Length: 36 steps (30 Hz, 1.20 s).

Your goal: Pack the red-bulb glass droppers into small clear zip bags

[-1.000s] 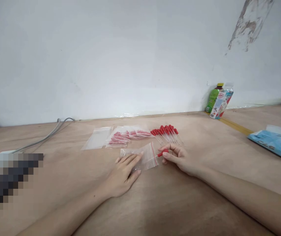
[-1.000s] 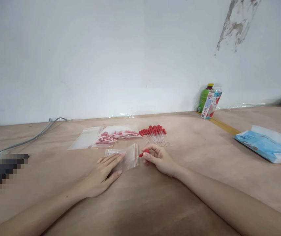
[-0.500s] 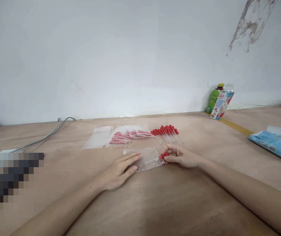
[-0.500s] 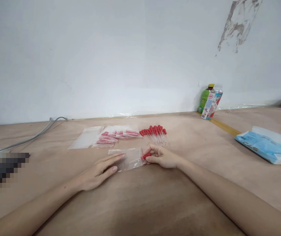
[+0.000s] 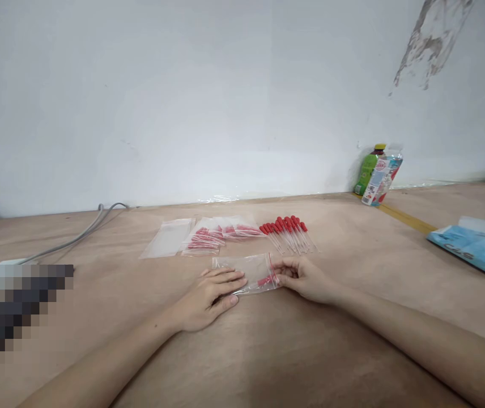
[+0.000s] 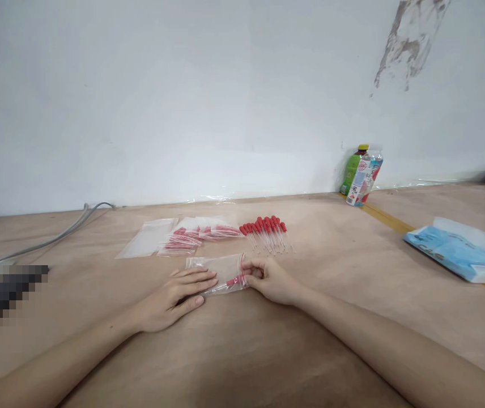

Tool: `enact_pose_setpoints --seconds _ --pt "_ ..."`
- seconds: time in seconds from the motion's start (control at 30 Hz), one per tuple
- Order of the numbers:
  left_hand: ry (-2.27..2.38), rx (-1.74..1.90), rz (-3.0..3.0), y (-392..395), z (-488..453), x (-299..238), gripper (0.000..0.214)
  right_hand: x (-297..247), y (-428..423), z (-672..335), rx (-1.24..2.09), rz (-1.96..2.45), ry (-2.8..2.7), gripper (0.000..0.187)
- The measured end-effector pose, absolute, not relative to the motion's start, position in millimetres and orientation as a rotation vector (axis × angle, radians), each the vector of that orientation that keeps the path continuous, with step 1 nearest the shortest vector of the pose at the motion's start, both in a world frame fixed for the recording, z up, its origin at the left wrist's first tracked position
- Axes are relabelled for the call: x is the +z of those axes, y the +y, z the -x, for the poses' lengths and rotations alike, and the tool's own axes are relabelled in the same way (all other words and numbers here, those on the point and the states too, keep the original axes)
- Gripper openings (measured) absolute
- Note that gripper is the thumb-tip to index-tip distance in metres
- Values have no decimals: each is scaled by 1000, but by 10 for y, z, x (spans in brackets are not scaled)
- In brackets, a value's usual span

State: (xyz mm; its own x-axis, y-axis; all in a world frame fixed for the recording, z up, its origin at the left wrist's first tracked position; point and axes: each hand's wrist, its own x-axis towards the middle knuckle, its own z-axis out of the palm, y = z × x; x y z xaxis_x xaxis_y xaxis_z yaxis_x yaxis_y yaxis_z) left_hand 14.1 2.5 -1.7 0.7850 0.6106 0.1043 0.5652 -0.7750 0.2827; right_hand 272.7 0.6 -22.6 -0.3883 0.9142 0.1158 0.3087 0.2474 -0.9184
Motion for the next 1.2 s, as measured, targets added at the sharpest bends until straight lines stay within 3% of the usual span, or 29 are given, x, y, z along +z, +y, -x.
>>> enact_pose_setpoints --seconds 0.17,0.3,0.67,0.93,1.1,1.2 --pt "951 254 -2755 -10 -166 -24 39 -146 -69 -2687 1262 1152 -1710 32" --pt "918 277 -2747 -9 -161 -22 40 -166 -68 -2665 1173 1204 -1645 28" --pt "844 530 -2633 24 -107 -73 34 -214 -27 -2817 1237 1328 -1551 29" --pt "835 516 -2649 23 -131 -64 32 -165 -28 -2835 1475 1204 -1546 25" --pt "796 506 -2664 38 -132 -64 31 -77 9 -2951 1696 1088 -1695 37" --pt "813 475 -2678 42 -131 -61 32 -28 151 -3035 1339 1220 -1864 34"
